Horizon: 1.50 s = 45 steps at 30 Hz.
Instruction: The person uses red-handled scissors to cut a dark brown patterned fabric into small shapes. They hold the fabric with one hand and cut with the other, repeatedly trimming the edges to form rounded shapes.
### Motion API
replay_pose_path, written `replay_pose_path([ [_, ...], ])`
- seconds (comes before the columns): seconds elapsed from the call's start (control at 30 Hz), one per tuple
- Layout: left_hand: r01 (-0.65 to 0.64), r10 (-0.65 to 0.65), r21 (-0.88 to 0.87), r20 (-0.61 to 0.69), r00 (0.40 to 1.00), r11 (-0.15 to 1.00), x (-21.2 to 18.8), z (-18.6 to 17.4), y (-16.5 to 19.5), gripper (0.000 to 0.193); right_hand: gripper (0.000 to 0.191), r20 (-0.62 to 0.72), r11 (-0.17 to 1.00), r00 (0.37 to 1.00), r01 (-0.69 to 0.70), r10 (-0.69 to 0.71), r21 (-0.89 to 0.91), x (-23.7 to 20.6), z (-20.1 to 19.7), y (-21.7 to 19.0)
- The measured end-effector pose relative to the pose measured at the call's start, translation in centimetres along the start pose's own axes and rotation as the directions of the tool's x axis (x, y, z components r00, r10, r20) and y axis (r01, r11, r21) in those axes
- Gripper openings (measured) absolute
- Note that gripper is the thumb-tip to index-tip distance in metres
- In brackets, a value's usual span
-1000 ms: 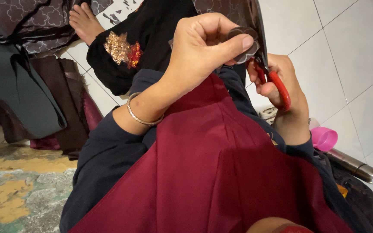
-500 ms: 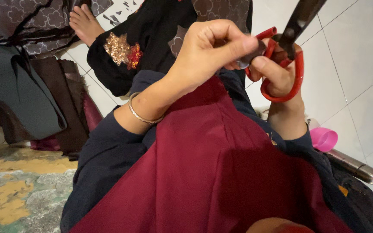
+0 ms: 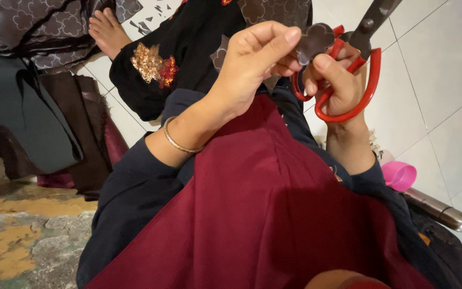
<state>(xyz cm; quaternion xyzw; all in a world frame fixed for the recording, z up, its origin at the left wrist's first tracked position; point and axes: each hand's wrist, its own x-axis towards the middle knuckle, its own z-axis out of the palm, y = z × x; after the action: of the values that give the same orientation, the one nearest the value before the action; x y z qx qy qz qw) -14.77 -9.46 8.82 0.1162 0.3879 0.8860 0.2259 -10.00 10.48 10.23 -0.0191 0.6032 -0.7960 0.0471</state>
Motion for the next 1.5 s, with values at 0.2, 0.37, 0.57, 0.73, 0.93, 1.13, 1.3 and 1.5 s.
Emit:
replay_pose_path([
  [0.2,0.089,-0.096,-0.095,-0.062,0.994,0.991,0.0,0.0,0.8,0.027,0.014,-0.053,0.998,0.998,-0.023,0.026,0.061,0.6,0.2,0.6],
  [0.37,-0.032,0.042,0.112,-0.088,0.995,0.993,0.5,0.1,-0.2,0.019,0.015,-0.047,0.999,0.998,-0.041,0.041,-0.001,0.8,0.5,0.7],
  [0.57,-0.106,0.111,0.046,-0.108,0.988,0.993,0.4,-0.5,0.0,0.014,0.019,-0.004,0.99,0.998,-0.056,0.056,-0.127,0.3,1.1,0.7],
  [0.73,-0.112,0.124,0.074,-0.189,0.974,0.991,0.2,-1.0,1.1,0.017,0.022,-0.003,0.991,1.0,-0.03,0.03,-0.127,0.0,0.7,0.5],
  [0.93,-0.021,0.048,0.153,-0.177,0.983,0.988,0.5,-1.1,0.6,0.018,0.019,-0.034,0.983,0.998,0.04,-0.047,-0.181,0.8,0.6,1.3],
  [1.13,0.238,-0.251,-0.124,-0.104,0.962,0.963,0.8,-1.6,1.4,0.031,0.014,-0.013,0.999,1.0,-0.005,0.004,-0.049,2.2,0.4,1.4],
  [1.3,0.262,-0.285,-0.149,-0.167,0.944,0.954,0.9,-2.4,1.4,0.038,0.014,-0.08,0.996,0.997,-0.008,0.0,-0.094,3.0,0.6,1.7],
  [1.5,0.046,-0.034,0.041,-0.247,0.968,0.998,2.1,-3.7,1.5,0.027,0.014,-0.138,0.988,0.989,-0.074,0.055,-0.134,3.2,0.8,2.3],
])
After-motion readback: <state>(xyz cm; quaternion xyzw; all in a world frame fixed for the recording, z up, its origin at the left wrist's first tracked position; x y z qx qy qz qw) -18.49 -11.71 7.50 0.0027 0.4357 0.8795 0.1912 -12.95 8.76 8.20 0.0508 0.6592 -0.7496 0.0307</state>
